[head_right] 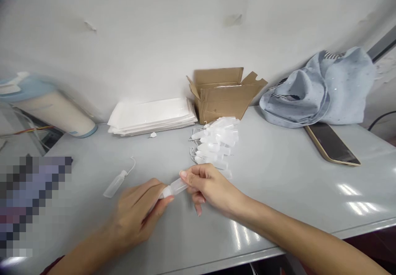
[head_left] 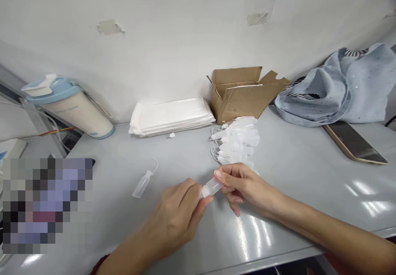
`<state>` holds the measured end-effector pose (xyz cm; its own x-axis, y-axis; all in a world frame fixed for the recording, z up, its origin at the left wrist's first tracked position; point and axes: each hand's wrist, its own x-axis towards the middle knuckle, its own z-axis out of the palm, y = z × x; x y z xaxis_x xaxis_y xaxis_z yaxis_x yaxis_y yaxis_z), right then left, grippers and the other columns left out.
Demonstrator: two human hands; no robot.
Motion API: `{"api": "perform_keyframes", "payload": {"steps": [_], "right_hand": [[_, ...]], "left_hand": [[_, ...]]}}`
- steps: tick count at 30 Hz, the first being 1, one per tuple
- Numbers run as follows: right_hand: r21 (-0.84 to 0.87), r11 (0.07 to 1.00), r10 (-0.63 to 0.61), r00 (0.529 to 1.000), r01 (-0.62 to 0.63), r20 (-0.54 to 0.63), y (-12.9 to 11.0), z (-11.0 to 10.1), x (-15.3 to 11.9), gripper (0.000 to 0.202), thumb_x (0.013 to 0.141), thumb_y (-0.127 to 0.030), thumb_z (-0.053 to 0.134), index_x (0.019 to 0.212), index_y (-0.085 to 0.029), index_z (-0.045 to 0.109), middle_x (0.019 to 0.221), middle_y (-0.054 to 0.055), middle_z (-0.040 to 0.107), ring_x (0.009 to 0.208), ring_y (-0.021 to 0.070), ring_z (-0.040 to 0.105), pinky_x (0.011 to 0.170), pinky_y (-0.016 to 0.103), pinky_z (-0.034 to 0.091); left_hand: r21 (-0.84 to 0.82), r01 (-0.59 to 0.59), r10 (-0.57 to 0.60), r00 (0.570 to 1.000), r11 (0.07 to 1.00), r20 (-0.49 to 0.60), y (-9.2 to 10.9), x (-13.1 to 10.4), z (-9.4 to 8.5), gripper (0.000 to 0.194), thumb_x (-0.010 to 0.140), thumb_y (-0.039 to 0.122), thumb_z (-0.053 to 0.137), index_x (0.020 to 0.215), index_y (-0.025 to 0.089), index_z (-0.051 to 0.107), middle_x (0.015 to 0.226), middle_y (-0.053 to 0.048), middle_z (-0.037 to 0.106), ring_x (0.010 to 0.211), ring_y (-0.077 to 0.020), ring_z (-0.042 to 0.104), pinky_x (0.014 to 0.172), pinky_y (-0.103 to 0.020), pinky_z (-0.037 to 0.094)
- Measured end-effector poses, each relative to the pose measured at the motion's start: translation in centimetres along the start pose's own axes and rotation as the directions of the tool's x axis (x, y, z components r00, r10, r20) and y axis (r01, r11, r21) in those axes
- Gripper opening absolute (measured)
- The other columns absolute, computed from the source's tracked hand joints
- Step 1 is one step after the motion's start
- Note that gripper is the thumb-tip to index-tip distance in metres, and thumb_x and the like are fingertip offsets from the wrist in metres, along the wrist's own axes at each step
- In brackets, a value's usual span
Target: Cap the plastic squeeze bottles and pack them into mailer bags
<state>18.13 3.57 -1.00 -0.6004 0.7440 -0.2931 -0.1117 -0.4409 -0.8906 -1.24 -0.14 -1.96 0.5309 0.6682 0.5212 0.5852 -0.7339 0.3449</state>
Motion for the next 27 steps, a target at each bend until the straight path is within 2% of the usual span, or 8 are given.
{"api": "perform_keyframes", "payload": {"steps": [2,5,10,12,14,18,23,27], "right_hand": [[-0.018,1.0,-0.01,1.0,0.01,-0.015,0.0,0.1,-0.1,0.043,0.081,-0.047,0.061,0.058,-0.018,0.04,0.049,-0.011,0.03,0.037,0.0029,0.028,0.036,0.02,0.042],[-0.16,0.98,-0.129,0.989,0.117,-0.067,-0.1,0.3,-0.3,0.033,0.086,-0.045,0.056,0.071,-0.016,0.052,0.051,-0.008,0.04,0.042,0.0056,0.04,0.044,0.021,0.044],[-0.426,0.849,-0.37,0.927,0.312,-0.057,-0.2,0.2,-0.8,0.02,0.09,-0.033,0.052,0.098,-0.016,0.057,0.063,-0.004,0.05,0.057,0.009,0.052,0.055,0.022,0.042],[-0.507,0.777,-0.437,0.9,0.373,-0.008,-0.2,0.0,-0.9,0.018,0.09,-0.03,0.051,0.099,-0.016,0.058,0.066,-0.003,0.053,0.059,0.0095,0.053,0.056,0.022,0.042],[-0.572,0.714,-0.472,0.881,0.405,0.034,-0.2,-0.1,-0.9,0.018,0.09,-0.029,0.051,0.098,-0.016,0.06,0.068,-0.001,0.055,0.06,0.0097,0.053,0.055,0.022,0.04],[-0.545,0.782,-0.362,0.932,0.303,-0.001,-0.4,-0.1,-0.8,0.023,0.089,-0.034,0.05,0.088,-0.015,0.063,0.061,-0.002,0.051,0.051,0.0082,0.046,0.047,0.021,0.035],[-0.37,0.92,-0.169,0.983,0.13,-0.075,-0.3,-0.1,-0.3,0.027,0.086,-0.04,0.054,0.079,-0.015,0.06,0.048,-0.007,0.042,0.037,0.006,0.039,0.038,0.02,0.034],[-0.277,0.961,-0.046,0.995,0.02,-0.085,-0.2,-0.4,0.0,0.026,0.083,-0.04,0.057,0.073,-0.015,0.058,0.042,-0.01,0.035,0.03,0.0045,0.032,0.032,0.018,0.029]], "left_hand": [[-0.029,0.009,-0.008,1.0,1.0,0.004,0.0,0.1,-0.1,0.014,0.09,0.012,0.046,0.078,0.016,0.05,0.065,0.0,0.047,0.053,-0.0117,0.037,0.049,-0.024,0.031],[-0.193,0.181,-0.164,0.981,0.964,0.102,0.0,0.6,-0.6,0.018,0.092,0.018,0.044,0.075,0.017,0.051,0.062,0.002,0.046,0.052,-0.0106,0.041,0.05,-0.023,0.034],[-0.385,0.56,-0.425,0.82,0.733,0.383,0.3,1.5,-1.9,0.037,0.095,0.036,0.036,0.066,0.019,0.05,0.06,0.002,0.048,0.057,-0.0115,0.048,0.047,-0.021,0.034],[-0.433,0.624,-0.45,0.776,0.651,0.442,0.3,1.6,-2.2,0.039,0.095,0.04,0.035,0.066,0.019,0.052,0.06,0.002,0.051,0.059,-0.012,0.051,0.048,-0.02,0.034],[-0.451,0.631,-0.436,0.769,0.631,0.467,0.4,1.6,-2.2,0.04,0.095,0.039,0.035,0.066,0.019,0.053,0.057,0.003,0.05,0.056,-0.0113,0.05,0.048,-0.02,0.034],[-0.381,0.495,-0.337,0.847,0.78,0.411,0.4,1.3,-1.7,0.039,0.096,0.031,0.036,0.061,0.018,0.048,0.051,0.005,0.042,0.048,-0.0091,0.043,0.048,-0.021,0.033],[-0.141,0.127,-0.096,0.974,0.982,0.204,0.0,0.3,-0.1,0.028,0.093,0.017,0.041,0.065,0.018,0.044,0.057,0.004,0.04,0.047,-0.0096,0.036,0.046,-0.024,0.03],[0.136,-0.11,0.094,0.989,0.985,0.118,-0.3,0.0,0.5,0.021,0.092,0.014,0.043,0.071,0.016,0.05,0.059,0.0,0.046,0.049,-0.0131,0.038,0.044,-0.027,0.029]]}}
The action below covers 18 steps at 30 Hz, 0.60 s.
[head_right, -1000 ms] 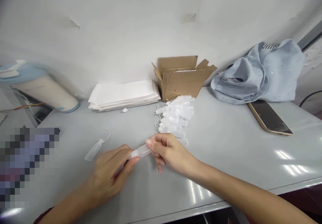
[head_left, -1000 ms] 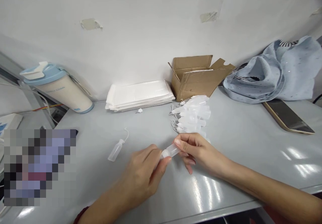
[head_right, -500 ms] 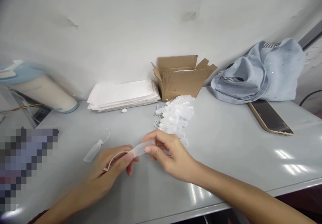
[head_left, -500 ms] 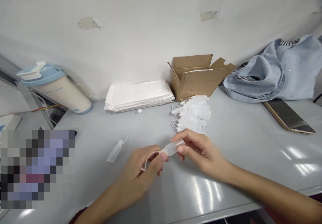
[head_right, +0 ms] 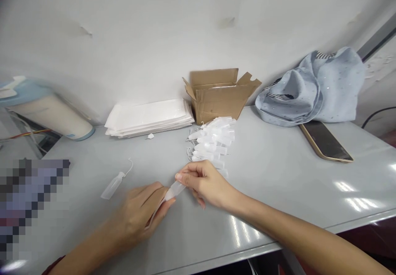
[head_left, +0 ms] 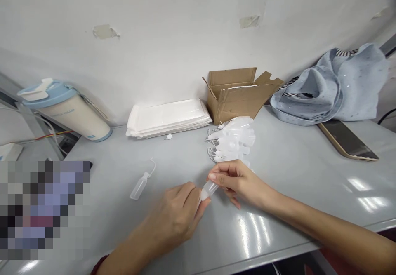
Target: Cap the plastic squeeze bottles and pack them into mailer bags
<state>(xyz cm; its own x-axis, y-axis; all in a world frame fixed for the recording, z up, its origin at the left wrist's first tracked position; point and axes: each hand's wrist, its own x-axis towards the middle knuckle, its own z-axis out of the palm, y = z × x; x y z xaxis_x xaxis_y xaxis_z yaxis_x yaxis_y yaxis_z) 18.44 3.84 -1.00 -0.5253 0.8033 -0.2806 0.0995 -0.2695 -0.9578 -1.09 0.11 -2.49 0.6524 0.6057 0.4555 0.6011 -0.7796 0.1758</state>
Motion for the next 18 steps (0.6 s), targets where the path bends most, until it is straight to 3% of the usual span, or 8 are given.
{"api": "perform_keyframes", "payload": {"steps": [3,6,10,12,14,16,17,18], "right_hand": [[0.049,0.998,0.031,0.999,-0.029,-0.024,0.1,-0.1,0.1,0.028,0.083,-0.041,0.058,0.071,-0.015,0.057,0.044,-0.01,0.033,0.03,0.0039,0.031,0.031,0.018,0.028],[0.045,0.999,0.009,0.999,-0.007,-0.046,0.0,-0.1,0.1,0.028,0.085,-0.042,0.056,0.074,-0.016,0.057,0.047,-0.009,0.037,0.033,0.0043,0.034,0.035,0.018,0.033],[-0.172,0.974,-0.174,0.972,0.147,-0.156,-0.2,0.0,-0.3,0.024,0.088,-0.04,0.054,0.088,-0.017,0.061,0.05,-0.008,0.042,0.041,0.007,0.042,0.04,0.02,0.038],[-0.411,0.849,-0.455,0.856,0.333,-0.245,-0.5,-0.2,-0.4,0.019,0.088,-0.033,0.056,0.095,-0.017,0.063,0.058,-0.004,0.051,0.049,0.0086,0.049,0.046,0.021,0.042],[-0.66,0.588,-0.748,0.624,0.467,-0.225,-0.8,-0.9,-0.3,0.016,0.086,-0.023,0.058,0.1,-0.017,0.063,0.071,0.0,0.06,0.059,0.0106,0.055,0.054,0.023,0.047],[-0.822,0.351,-0.895,0.419,0.448,-0.154,-1.1,-2.0,0.2,0.019,0.086,-0.016,0.056,0.103,-0.019,0.064,0.08,0.003,0.064,0.067,0.013,0.058,0.061,0.027,0.049],[-0.87,0.293,-0.916,0.377,0.397,-0.137,-1.2,-2.6,0.6,0.02,0.087,-0.016,0.054,0.105,-0.019,0.064,0.086,0.006,0.065,0.073,0.015,0.06,0.064,0.029,0.05],[-0.899,0.266,-0.919,0.372,0.347,-0.129,-1.3,-3.2,0.9,0.023,0.088,-0.016,0.052,0.108,-0.02,0.063,0.091,0.007,0.066,0.079,0.0172,0.061,0.067,0.031,0.051]], "left_hand": [[0.052,-0.026,0.027,1.0,0.998,-0.007,-0.3,0.2,0.0,0.021,0.091,0.014,0.044,0.072,0.016,0.051,0.059,-0.001,0.048,0.049,-0.0142,0.041,0.044,-0.027,0.031],[0.016,0.033,-0.033,0.999,0.999,-0.005,-1.2,0.5,-0.4,0.022,0.092,0.019,0.045,0.071,0.017,0.05,0.06,0.0,0.05,0.049,-0.0134,0.044,0.046,-0.027,0.034],[-0.046,0.202,-0.202,0.979,0.978,-0.008,-3.6,0.6,-1.1,0.014,0.09,0.029,0.054,0.081,0.018,0.053,0.073,-0.001,0.058,0.064,-0.0144,0.055,0.058,-0.026,0.043],[0.004,0.263,-0.261,0.96,0.965,-0.102,-5.1,0.6,-1.4,0.012,0.088,0.03,0.057,0.089,0.018,0.054,0.083,-0.004,0.062,0.079,-0.0188,0.057,0.069,-0.03,0.047],[0.066,0.375,-0.364,0.921,0.925,-0.139,-6.6,0.7,-1.6,0.013,0.089,0.03,0.054,0.097,0.019,0.056,0.095,-0.006,0.062,0.09,-0.0223,0.055,0.077,-0.035,0.047],[0.11,0.46,-0.451,0.887,0.881,-0.098,-8.1,0.8,-1.7,0.02,0.091,0.026,0.046,0.106,0.019,0.057,0.11,-0.01,0.057,0.102,-0.0256,0.052,0.083,-0.04,0.047],[0.121,0.47,-0.465,0.882,0.874,-0.073,-8.8,0.9,-1.6,0.024,0.091,0.025,0.043,0.109,0.019,0.058,0.115,-0.011,0.054,0.106,-0.0272,0.05,0.085,-0.042,0.046],[0.127,0.475,-0.473,0.88,0.871,-0.045,-9.4,1.0,-1.5,0.028,0.091,0.023,0.04,0.11,0.019,0.059,0.117,-0.011,0.053,0.109,-0.0283,0.049,0.087,-0.044,0.045]]}}
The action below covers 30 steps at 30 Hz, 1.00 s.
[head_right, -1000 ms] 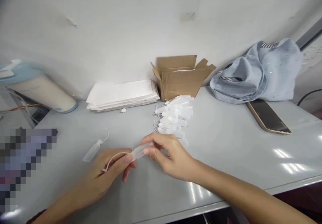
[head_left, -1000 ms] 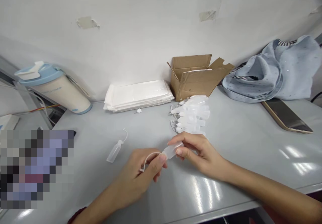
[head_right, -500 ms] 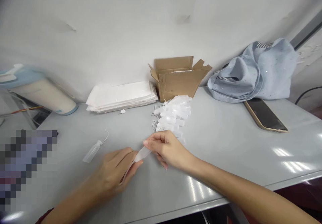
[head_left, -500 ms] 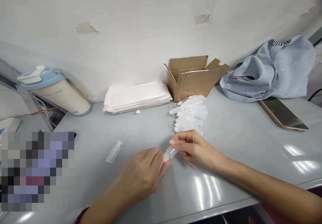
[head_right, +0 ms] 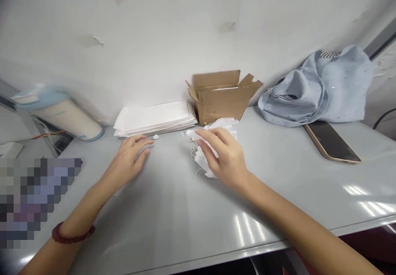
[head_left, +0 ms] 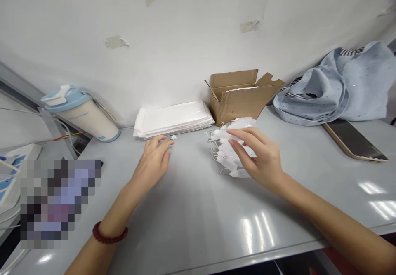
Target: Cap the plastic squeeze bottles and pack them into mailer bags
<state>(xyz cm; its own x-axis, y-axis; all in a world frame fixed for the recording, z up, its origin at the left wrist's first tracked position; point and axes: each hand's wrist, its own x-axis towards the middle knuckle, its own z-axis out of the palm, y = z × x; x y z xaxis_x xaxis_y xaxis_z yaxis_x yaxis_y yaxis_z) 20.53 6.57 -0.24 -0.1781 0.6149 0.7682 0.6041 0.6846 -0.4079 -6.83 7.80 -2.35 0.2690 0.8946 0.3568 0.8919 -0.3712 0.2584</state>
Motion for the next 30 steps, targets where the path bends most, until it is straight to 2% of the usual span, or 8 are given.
{"api": "perform_keyframes", "payload": {"steps": [3,6,8,10,14,18,25,30], "right_hand": [[-0.102,0.994,0.056,0.996,-0.049,0.072,1.1,0.0,0.5,0.031,0.092,-0.02,0.045,0.12,-0.019,0.057,0.11,0.013,0.062,0.102,0.023,0.059,0.084,0.04,0.05],[-0.114,0.993,0.016,0.996,-0.006,0.088,0.3,-0.2,0.4,0.034,0.092,-0.022,0.046,0.125,-0.019,0.053,0.127,0.016,0.053,0.118,0.0268,0.051,0.095,0.046,0.044],[-0.062,0.996,-0.054,0.993,0.061,0.103,-0.9,-0.3,-0.1,0.034,0.091,-0.02,0.048,0.124,-0.017,0.052,0.129,0.018,0.05,0.119,0.0274,0.049,0.095,0.047,0.043],[0.024,0.992,-0.127,0.977,0.125,0.17,-2.4,-0.1,-0.9,0.032,0.089,-0.017,0.049,0.121,-0.013,0.052,0.124,0.02,0.052,0.117,0.0274,0.049,0.094,0.046,0.044],[0.18,0.96,-0.267,0.902,0.216,0.339,-4.8,0.9,-2.7,0.022,0.089,-0.018,0.049,0.109,-0.01,0.055,0.113,0.019,0.057,0.105,0.0259,0.054,0.084,0.043,0.048],[0.252,0.937,-0.333,0.842,0.243,0.424,-5.8,1.9,-3.9,0.019,0.09,-0.019,0.046,0.102,-0.009,0.057,0.106,0.018,0.06,0.099,0.0248,0.055,0.078,0.04,0.048],[0.271,0.941,-0.318,0.799,0.201,0.511,-5.6,3.0,-4.6,0.023,0.092,-0.021,0.044,0.109,-0.01,0.054,0.11,0.018,0.059,0.103,0.0241,0.053,0.082,0.041,0.047],[0.291,0.894,-0.447,0.725,0.341,0.524,-6.9,4.7,-4.2,0.022,0.092,-0.019,0.042,0.108,-0.01,0.055,0.112,0.018,0.059,0.103,0.0237,0.052,0.082,0.038,0.046]], "left_hand": [[0.007,0.01,-0.011,0.996,1.0,0.092,-1.2,0.8,0.7,0.034,0.09,0.02,0.036,0.109,0.019,0.063,0.117,-0.012,0.055,0.11,-0.0291,0.049,0.09,-0.046,0.045],[0.011,0.03,-0.031,0.988,0.999,0.152,-1.9,1.2,1.3,0.038,0.09,0.02,0.034,0.115,0.018,0.061,0.121,-0.013,0.054,0.113,-0.0294,0.049,0.093,-0.047,0.043],[0.007,0.034,-0.034,0.981,0.999,0.189,-2.1,1.4,1.5,0.04,0.09,0.022,0.034,0.122,0.019,0.057,0.129,-0.012,0.051,0.118,-0.0294,0.047,0.096,-0.046,0.041],[0.0,0.033,-0.033,0.975,0.999,0.22,-2.1,1.6,1.5,0.042,0.09,0.024,0.035,0.128,0.019,0.053,0.135,-0.011,0.048,0.123,-0.0296,0.043,0.099,-0.046,0.038],[-0.013,0.028,-0.024,0.967,1.0,0.252,-2.2,2.0,1.5,0.044,0.091,0.023,0.034,0.132,0.017,0.049,0.139,-0.013,0.045,0.127,-0.03,0.039,0.102,-0.048,0.033],[-0.029,0.013,-0.005,0.966,1.0,0.257,-2.2,2.1,1.6,0.045,0.09,0.02,0.033,0.131,0.015,0.049,0.137,-0.013,0.046,0.125,-0.0291,0.04,0.102,-0.047,0.033],[-0.08,0.017,-0.001,0.98,0.997,0.197,-1.0,1.9,1.6,0.039,0.087,0.014,0.036,0.115,0.017,0.063,0.118,-0.011,0.057,0.107,-0.0272,0.049,0.093,-0.044,0.041],[-0.13,0.045,-0.027,0.99,0.99,0.135,-0.2,1.8,1.2,0.034,0.085,0.014,0.039,0.102,0.017,0.068,0.103,-0.009,0.062,0.099,-0.0249,0.054,0.091,-0.04,0.043]]}}
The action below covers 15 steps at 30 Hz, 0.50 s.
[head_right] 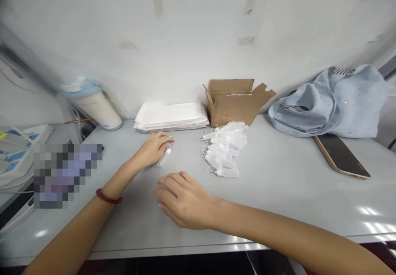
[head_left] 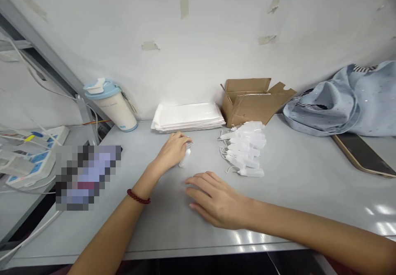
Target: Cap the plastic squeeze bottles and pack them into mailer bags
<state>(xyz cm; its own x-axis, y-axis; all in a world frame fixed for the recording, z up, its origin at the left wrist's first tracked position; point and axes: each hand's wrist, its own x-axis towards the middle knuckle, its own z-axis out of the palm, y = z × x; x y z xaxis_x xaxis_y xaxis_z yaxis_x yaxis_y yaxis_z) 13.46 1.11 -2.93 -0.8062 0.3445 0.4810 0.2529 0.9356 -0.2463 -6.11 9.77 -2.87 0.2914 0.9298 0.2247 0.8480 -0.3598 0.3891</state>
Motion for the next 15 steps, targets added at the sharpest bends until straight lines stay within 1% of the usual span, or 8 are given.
{"api": "perform_keyframes", "payload": {"steps": [2,4,5,6,8,10,12,15], "right_hand": [[-0.02,1.0,-0.004,1.0,0.004,0.028,-0.2,0.7,1.7,0.022,0.093,-0.02,0.041,0.103,-0.01,0.057,0.11,0.017,0.06,0.099,0.023,0.054,0.079,0.037,0.045],[-0.027,0.995,0.099,0.99,-0.097,0.104,-0.3,1.5,4.0,0.024,0.093,-0.024,0.04,0.096,-0.011,0.06,0.098,0.015,0.063,0.087,0.0207,0.057,0.074,0.034,0.044],[-0.04,0.981,0.194,0.968,-0.189,0.162,-0.2,1.8,5.2,0.025,0.093,-0.026,0.041,0.089,-0.012,0.062,0.089,0.012,0.065,0.082,0.0196,0.058,0.072,0.032,0.043],[-0.055,0.955,0.298,0.934,-0.292,0.199,-0.1,2.2,6.5,0.026,0.093,-0.027,0.042,0.083,-0.014,0.063,0.083,0.009,0.066,0.078,0.0184,0.059,0.071,0.031,0.042],[-0.086,0.921,0.388,0.899,-0.379,0.203,0.2,2.7,8.6,0.034,0.094,-0.023,0.037,0.076,-0.013,0.064,0.072,0.008,0.066,0.067,0.0175,0.061,0.065,0.03,0.041],[-0.115,0.893,0.449,0.868,-0.434,0.212,0.3,3.1,10.2,0.037,0.092,-0.025,0.038,0.071,-0.011,0.065,0.069,0.011,0.067,0.063,0.0194,0.062,0.059,0.029,0.04],[-0.138,0.875,0.484,0.847,-0.464,0.218,0.3,3.3,11.2,0.035,0.091,-0.027,0.042,0.072,-0.01,0.065,0.07,0.012,0.067,0.063,0.022,0.064,0.055,0.03,0.041],[-0.168,0.853,0.52,0.828,-0.493,0.209,0.1,3.5,11.7,0.034,0.091,-0.034,0.044,0.091,-0.006,0.063,0.075,0.014,0.068,0.07,0.0256,0.066,0.057,0.032,0.044]], "left_hand": [[-0.027,0.029,-0.03,0.999,0.999,-0.039,-0.1,-0.1,-0.6,0.03,0.084,0.016,0.042,0.099,0.017,0.068,0.102,-0.009,0.063,0.098,-0.0244,0.055,0.089,-0.038,0.044],[-0.061,0.076,-0.081,0.993,0.995,-0.09,-0.4,-0.4,-1.4,0.026,0.082,0.019,0.046,0.096,0.017,0.068,0.099,-0.009,0.065,0.092,-0.0236,0.058,0.084,-0.036,0.046],[-0.081,0.103,-0.112,0.987,0.991,-0.116,-0.6,-0.6,-1.9,0.023,0.081,0.02,0.047,0.092,0.018,0.067,0.095,-0.008,0.066,0.088,-0.0228,0.059,0.081,-0.035,0.046],[-0.104,0.131,-0.145,0.979,0.986,-0.141,-0.7,-0.7,-2.5,0.021,0.08,0.022,0.049,0.089,0.018,0.067,0.091,-0.006,0.067,0.084,-0.0218,0.059,0.078,-0.034,0.047],[-0.154,0.177,-0.204,0.962,0.972,-0.184,-1.0,-1.1,-3.4,0.015,0.078,0.025,0.052,0.082,0.019,0.065,0.082,-0.004,0.067,0.077,-0.0203,0.06,0.073,-0.031,0.046],[-0.203,0.203,-0.245,0.946,0.958,-0.214,-1.2,-1.4,-4.0,0.012,0.076,0.028,0.055,0.079,0.02,0.064,0.075,-0.002,0.066,0.075,-0.0194,0.06,0.068,-0.029,0.045],[-0.252,0.214,-0.274,0.932,0.944,-0.235,-1.4,-1.6,-4.3,0.013,0.075,0.03,0.057,0.079,0.019,0.063,0.071,-0.001,0.065,0.072,-0.0186,0.06,0.066,-0.028,0.044],[-0.322,0.218,-0.306,0.917,0.921,-0.255,-1.4,-1.7,-4.4,0.014,0.077,0.031,0.055,0.081,0.019,0.061,0.067,0.0,0.066,0.068,-0.0172,0.061,0.064,-0.027,0.044]]}}
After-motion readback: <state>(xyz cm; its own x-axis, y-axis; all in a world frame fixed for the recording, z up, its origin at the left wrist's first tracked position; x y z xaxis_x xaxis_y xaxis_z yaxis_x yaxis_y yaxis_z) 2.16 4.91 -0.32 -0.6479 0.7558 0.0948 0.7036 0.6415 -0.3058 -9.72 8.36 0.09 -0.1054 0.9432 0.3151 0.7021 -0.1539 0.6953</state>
